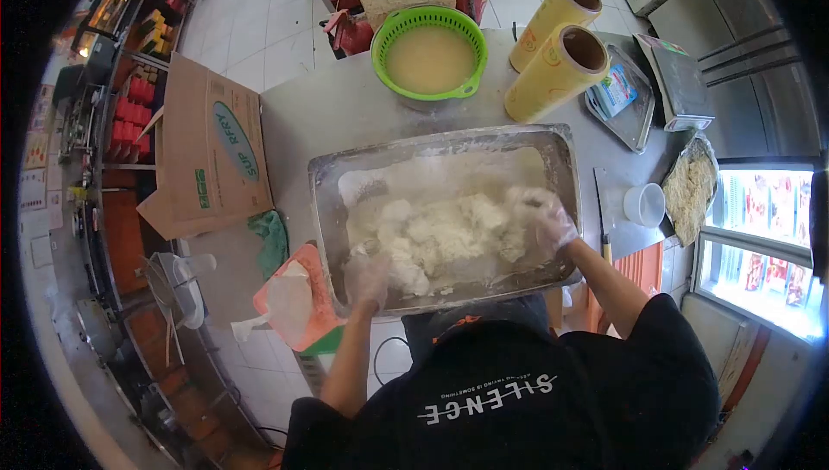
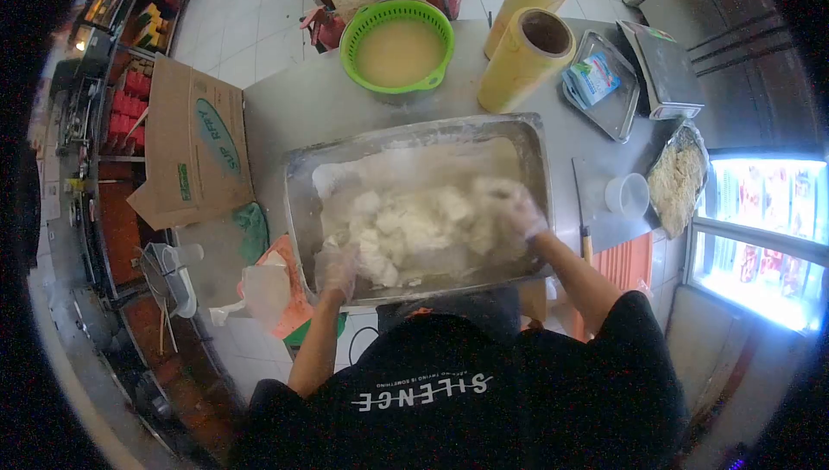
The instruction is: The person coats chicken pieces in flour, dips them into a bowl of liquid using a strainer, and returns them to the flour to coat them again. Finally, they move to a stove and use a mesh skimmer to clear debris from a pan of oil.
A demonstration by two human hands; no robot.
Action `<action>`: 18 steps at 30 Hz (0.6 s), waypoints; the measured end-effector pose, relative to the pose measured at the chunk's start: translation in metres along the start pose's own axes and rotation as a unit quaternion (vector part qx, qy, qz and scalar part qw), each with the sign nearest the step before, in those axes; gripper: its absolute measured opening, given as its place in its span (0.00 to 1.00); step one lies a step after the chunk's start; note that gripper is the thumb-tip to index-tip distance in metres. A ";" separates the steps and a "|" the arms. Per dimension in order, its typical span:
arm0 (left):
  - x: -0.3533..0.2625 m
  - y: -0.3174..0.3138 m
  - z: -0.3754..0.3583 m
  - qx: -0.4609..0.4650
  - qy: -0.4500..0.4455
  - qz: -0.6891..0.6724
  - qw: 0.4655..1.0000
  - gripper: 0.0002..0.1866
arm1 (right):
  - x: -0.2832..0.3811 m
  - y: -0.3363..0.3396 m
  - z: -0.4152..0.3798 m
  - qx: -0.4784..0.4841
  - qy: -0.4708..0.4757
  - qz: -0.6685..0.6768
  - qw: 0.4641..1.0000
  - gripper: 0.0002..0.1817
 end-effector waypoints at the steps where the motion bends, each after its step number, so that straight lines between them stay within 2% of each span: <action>1: 0.036 -0.005 0.020 0.003 0.022 -0.054 0.998 0.30 | -0.049 0.014 -0.004 -0.098 -0.127 0.092 0.983 0.27; 2: 0.058 -0.017 0.042 0.014 0.039 -0.201 0.979 0.25 | -0.064 0.006 -0.005 -0.114 -0.163 0.107 0.974 0.27; 3: 0.064 -0.029 0.056 0.026 0.056 -0.346 0.936 0.21 | -0.074 -0.003 -0.005 -0.131 -0.197 0.120 0.964 0.28; 6: -0.053 -0.064 -0.016 0.192 0.161 -0.432 0.866 0.25 | -0.108 -0.022 0.001 -0.075 -0.293 0.159 0.940 0.39; 8: -0.069 -0.064 -0.019 0.158 0.120 -0.397 0.896 0.25 | -0.112 -0.066 -0.007 -0.040 -0.354 0.347 0.868 0.41; 9: -0.078 -0.064 -0.022 0.145 0.102 -0.376 0.910 0.25 | -0.111 -0.080 0.001 0.007 -0.318 0.323 0.892 0.41; 10: -0.106 -0.070 -0.042 0.187 0.135 -0.401 0.886 0.25 | -0.116 -0.093 0.013 0.052 -0.278 0.296 0.912 0.41; 11: -0.149 -0.071 -0.072 0.232 0.166 -0.424 0.860 0.25 | -0.107 -0.096 0.017 0.059 -0.261 0.281 0.922 0.40; 12: -0.157 -0.071 -0.068 0.249 0.153 -0.408 0.865 0.25 | -0.094 -0.098 0.021 0.066 -0.245 0.266 0.930 0.39; 13: -0.165 -0.071 -0.064 0.267 0.139 -0.393 0.869 0.25 | -0.049 -0.094 0.017 0.041 -0.253 0.262 0.930 0.38; 14: -0.135 -0.068 -0.030 0.254 0.087 -0.337 0.902 0.24 | -0.042 -0.093 0.014 0.043 -0.269 0.232 0.934 0.37; 15: -0.128 -0.061 -0.028 0.233 0.076 -0.289 0.925 0.23 | -0.035 -0.092 0.010 0.046 -0.284 0.203 0.936 0.36; 17: -0.146 -0.037 -0.041 0.185 0.086 -0.196 0.959 0.24 | -0.051 -0.082 0.017 0.105 -0.310 0.090 0.941 0.35; 18: -0.157 -0.025 -0.048 0.159 0.103 -0.151 0.970 0.24 | -0.049 -0.073 0.019 0.112 -0.286 0.084 0.948 0.35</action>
Point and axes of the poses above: each hand's wrist, its own z-axis towards the middle knuckle, its own y-axis out of the back of the hand, x = y × z, the point moved 10 cm from there along z, towards the middle knuckle, and after that the axes turned 2 degrees about z, right-handed, at the moved point
